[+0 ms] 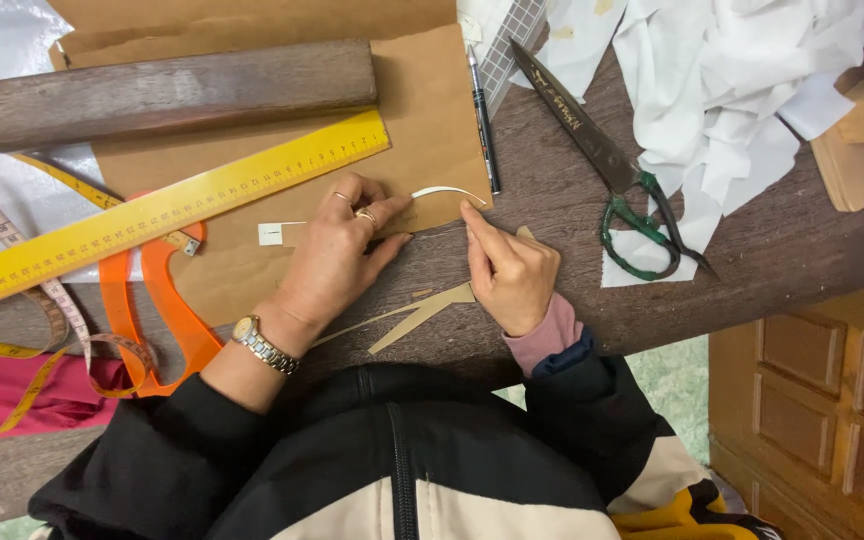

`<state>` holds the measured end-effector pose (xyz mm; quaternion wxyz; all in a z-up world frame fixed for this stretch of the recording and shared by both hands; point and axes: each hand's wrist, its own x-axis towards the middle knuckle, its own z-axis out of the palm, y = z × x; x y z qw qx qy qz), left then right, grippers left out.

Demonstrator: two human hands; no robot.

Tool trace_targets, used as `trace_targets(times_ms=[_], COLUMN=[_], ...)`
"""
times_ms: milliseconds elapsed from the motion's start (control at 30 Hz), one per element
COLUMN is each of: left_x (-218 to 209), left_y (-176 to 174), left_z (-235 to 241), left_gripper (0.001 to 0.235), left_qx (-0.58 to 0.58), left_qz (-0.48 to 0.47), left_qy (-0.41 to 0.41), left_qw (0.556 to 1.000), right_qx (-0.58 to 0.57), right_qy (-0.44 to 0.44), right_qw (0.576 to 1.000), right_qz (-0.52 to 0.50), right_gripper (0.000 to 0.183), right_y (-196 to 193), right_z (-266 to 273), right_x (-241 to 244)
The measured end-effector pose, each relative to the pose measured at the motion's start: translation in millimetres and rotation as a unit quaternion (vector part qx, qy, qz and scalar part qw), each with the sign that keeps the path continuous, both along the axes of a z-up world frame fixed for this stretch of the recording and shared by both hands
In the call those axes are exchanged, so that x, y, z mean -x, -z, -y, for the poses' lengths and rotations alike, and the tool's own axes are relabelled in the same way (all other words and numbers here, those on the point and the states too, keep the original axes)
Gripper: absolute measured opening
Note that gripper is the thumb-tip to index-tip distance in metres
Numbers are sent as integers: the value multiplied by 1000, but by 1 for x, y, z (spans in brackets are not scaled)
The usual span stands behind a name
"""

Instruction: The person uses shears to cut a curved pattern from a piece of brown cardboard on a work table. After cutting, they place the shears down and pick up a white paper pattern to compare it with the cardboard piece.

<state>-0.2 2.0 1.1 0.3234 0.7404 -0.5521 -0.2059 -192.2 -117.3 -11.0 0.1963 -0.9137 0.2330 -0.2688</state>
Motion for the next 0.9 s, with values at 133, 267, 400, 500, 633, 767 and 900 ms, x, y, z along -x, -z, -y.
trace_targets(times_ms=[133, 267, 400, 500, 633, 767, 900], left_x=[-2, 1, 2, -6, -9, -10, -11], left_y=[0, -8, -6, -9, -1, 2, -4], left_z=[-1, -8, -15, -20, -25, -26, -25], left_gripper=[40, 44, 35, 22, 15, 12, 10], left_qx=[44, 80, 99, 115, 123, 135, 135], left_qz=[54, 158, 174, 145, 142, 125, 103], left_qy=[7, 23, 13, 8, 7, 2, 5], left_qw=[998, 984, 980, 983, 982, 983, 985], right_qx=[6, 16, 16, 13, 16, 19, 11], right_qy=[10, 16, 13, 15, 21, 24, 23], right_qw=[1000, 1000, 1000, 1000, 1000, 999, 1000], right_qz=[-6, -13, -12, -13, -13, -13, -15], right_gripper=[31, 29, 29, 30, 30, 28, 29], right_y=[0, -3, -4, 0, 4, 5, 0], right_z=[-1, -1, -1, -1, -1, -1, -1], right_x=[-1, -2, -2, 0, 2, 3, 0])
